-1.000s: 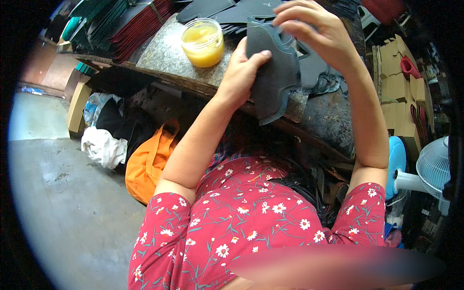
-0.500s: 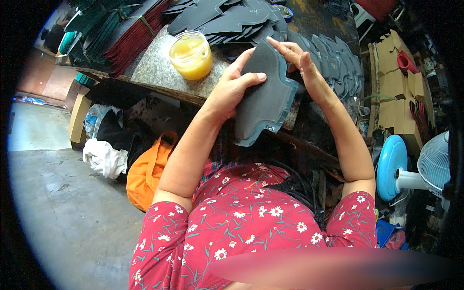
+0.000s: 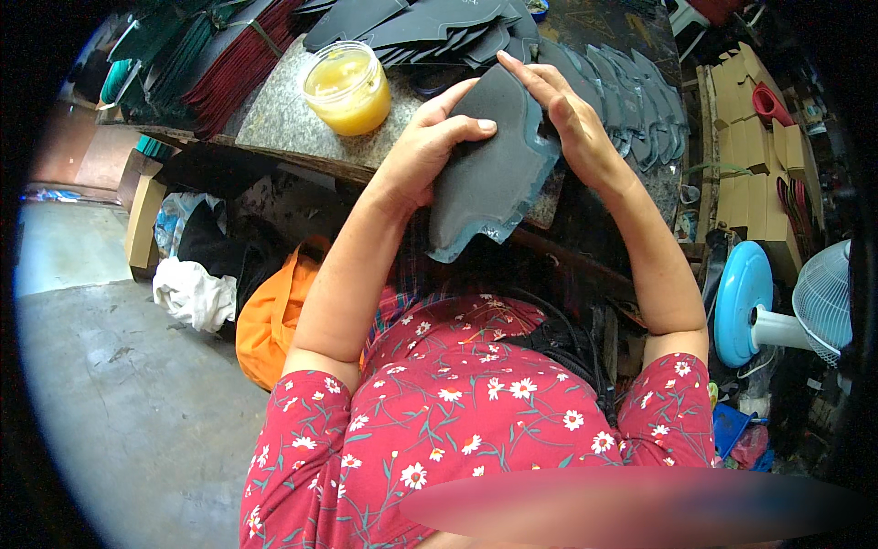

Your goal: The person unpacks black cut parts from a bag, then applies a yellow paste to the edges of each part by hand. The treated parts are placed on the table. The person handles the parts one at a time and repeatedly dips fingers into the paste to apply it along the edges.

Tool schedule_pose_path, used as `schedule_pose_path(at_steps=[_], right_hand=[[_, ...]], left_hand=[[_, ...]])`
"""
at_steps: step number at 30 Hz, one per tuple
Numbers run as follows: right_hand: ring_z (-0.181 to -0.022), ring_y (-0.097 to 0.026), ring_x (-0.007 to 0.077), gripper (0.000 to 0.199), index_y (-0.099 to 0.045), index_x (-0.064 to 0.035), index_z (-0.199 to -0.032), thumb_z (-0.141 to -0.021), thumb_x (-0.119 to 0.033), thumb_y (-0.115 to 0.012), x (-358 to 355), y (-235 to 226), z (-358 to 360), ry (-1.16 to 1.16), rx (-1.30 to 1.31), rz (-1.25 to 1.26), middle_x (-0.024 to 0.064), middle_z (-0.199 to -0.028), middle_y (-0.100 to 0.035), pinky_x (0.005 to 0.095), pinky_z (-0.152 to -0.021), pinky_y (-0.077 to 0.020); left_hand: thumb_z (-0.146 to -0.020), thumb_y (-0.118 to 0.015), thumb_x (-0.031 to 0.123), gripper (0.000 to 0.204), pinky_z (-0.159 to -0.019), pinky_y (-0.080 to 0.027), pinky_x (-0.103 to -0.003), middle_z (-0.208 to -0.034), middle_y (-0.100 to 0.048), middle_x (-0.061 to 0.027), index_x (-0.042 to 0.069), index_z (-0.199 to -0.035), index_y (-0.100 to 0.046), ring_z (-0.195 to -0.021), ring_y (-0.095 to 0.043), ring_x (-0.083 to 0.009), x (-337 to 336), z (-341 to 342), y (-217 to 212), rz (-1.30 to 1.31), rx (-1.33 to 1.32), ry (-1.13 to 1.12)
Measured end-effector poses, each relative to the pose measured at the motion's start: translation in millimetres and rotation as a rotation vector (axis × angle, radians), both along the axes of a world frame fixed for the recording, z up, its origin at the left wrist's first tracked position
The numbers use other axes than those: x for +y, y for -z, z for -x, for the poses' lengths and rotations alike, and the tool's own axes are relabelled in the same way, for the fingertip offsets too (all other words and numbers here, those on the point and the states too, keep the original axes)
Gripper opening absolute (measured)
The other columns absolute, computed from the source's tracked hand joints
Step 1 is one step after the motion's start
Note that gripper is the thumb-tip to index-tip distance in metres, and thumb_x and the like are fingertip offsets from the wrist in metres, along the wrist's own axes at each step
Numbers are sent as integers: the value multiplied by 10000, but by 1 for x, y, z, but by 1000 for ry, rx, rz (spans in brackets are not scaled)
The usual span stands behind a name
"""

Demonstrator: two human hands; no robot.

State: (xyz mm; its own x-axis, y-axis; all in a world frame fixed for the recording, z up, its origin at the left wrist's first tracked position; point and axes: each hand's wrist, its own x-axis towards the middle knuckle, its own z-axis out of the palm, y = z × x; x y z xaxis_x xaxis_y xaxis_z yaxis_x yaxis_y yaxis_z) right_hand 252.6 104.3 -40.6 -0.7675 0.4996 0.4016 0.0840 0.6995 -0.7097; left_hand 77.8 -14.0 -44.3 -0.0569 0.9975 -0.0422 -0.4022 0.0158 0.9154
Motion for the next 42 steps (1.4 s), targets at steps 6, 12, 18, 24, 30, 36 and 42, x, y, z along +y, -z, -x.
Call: schedule_pose_path(at_steps=[6, 12, 18, 24, 30, 36, 42], right_hand=[[-1008, -524, 220, 885, -579, -89, -1364, -934, -755, -185, -12, -2, -9, -133, 75, 100, 111, -1195, -539, 331, -982, -382], [-944, -506, 171, 1056, -699, -12, -1178, -879, -823, -91, -3, -13, -27, -150, -40, 92, 88, -1081, -561, 297, -880, -385], [-818, -514, 158, 882, -710, -47, -1161, -952, -726, -186, 3, -5, -22, 19, 178, -46, 87, -1057, -583, 281, -745, -422], [-813, -552, 169, 745, -707, -90, -1198, -973, -671, -297, 7, -2, -24, -136, 155, -171, 99, -1068, -608, 297, -723, -467], [-811, -530, 155, 770, -698, -83, -1205, -953, -701, -314, 6, -2, -23, -48, 283, -141, 93, -1151, -570, 292, -736, -464], [-851, -552, 173, 919, -726, -15, -1009, -949, -735, -159, 1, -4, -20, -66, 148, 0, 128, -1155, -577, 299, -786, -458], [-834, -536, 163, 861, -698, -96, -1204, -938, -748, -202, 0, -5, -14, -88, 204, -50, 99, -1212, -558, 281, -780, -448]], left_hand=[[-858, -600, 112, 541, -825, -551, -278, -1144, -643, -102, 14, -1376, -478, -937, -662, -157, 5, 1, 6, -71, -61, -105], [-867, -598, 96, 493, -837, -561, -295, -1119, -642, -103, 12, -1341, -492, -963, -663, -170, 8, 3, 10, -113, -137, -151], [-876, -583, 57, 469, -833, -561, -292, -1148, -636, -98, 14, -1334, -493, -970, -662, -176, 9, 0, 13, -123, -149, -138], [-886, -567, 41, 463, -856, -568, -302, -1139, -638, -110, 18, -1341, -479, -989, -665, -188, 8, 4, 13, -159, -259, -200], [-878, -565, 27, 457, -866, -547, -295, -1131, -630, -71, 33, -1328, -485, -991, -640, -154, 9, 4, 14, -150, -238, -185], [-862, -585, 45, 512, -859, -557, -291, -1145, -633, -93, 41, -1360, -468, -973, -662, -173, 6, 5, 9, -114, -298, -168], [-793, -642, 116, 658, -900, -526, -295, -1202, -617, -95, 34, -1414, -437, -1020, -639, -176, 0, 4, 2, -72, -181, -7]])
